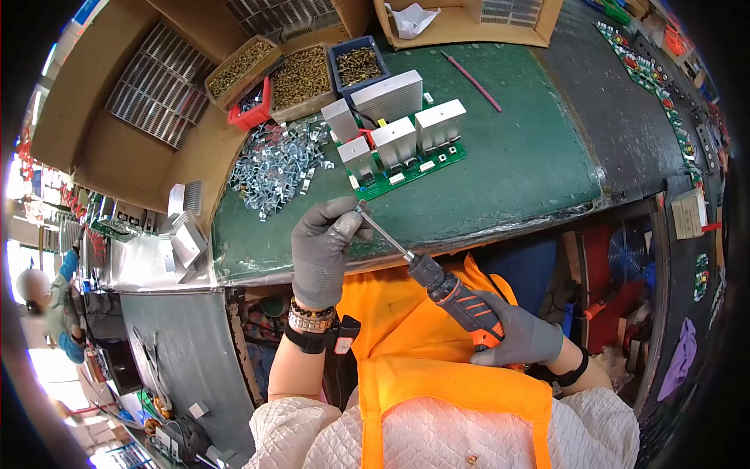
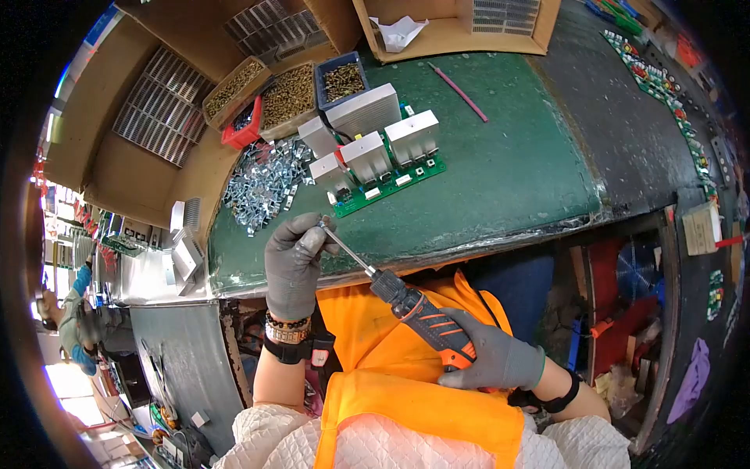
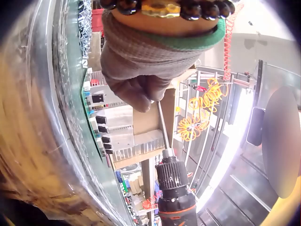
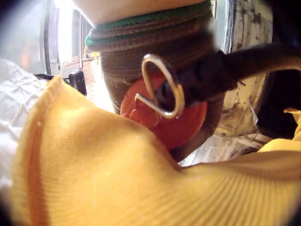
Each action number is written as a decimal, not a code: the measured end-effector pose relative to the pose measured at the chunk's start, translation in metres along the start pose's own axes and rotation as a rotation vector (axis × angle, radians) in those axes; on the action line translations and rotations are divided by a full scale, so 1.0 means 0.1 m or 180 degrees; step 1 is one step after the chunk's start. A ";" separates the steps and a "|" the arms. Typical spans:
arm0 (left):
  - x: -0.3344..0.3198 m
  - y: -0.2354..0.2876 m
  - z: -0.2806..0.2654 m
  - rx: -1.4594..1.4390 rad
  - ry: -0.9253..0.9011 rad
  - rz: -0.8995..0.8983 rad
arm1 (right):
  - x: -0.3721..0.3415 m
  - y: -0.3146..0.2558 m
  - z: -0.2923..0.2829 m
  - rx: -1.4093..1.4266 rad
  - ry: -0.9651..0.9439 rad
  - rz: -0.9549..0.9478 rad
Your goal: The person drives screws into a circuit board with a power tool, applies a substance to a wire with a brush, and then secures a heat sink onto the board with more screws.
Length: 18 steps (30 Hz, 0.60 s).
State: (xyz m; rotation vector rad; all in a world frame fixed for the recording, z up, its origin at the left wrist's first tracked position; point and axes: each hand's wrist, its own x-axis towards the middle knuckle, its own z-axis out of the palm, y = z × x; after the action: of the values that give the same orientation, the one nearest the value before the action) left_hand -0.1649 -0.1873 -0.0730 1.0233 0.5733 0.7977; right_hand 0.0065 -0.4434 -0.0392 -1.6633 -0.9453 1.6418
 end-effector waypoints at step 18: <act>0.18 -0.18 0.18 0.1736 -0.0127 0.0471 | -0.01 0.24 0.05 0.1595 -0.0282 0.0052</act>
State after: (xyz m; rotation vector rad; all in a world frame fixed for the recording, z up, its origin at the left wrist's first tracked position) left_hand -0.1348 -0.1873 -0.0825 1.5929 0.7057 0.7641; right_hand 0.0034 -0.4576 -0.0586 -1.2671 -0.4992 1.7926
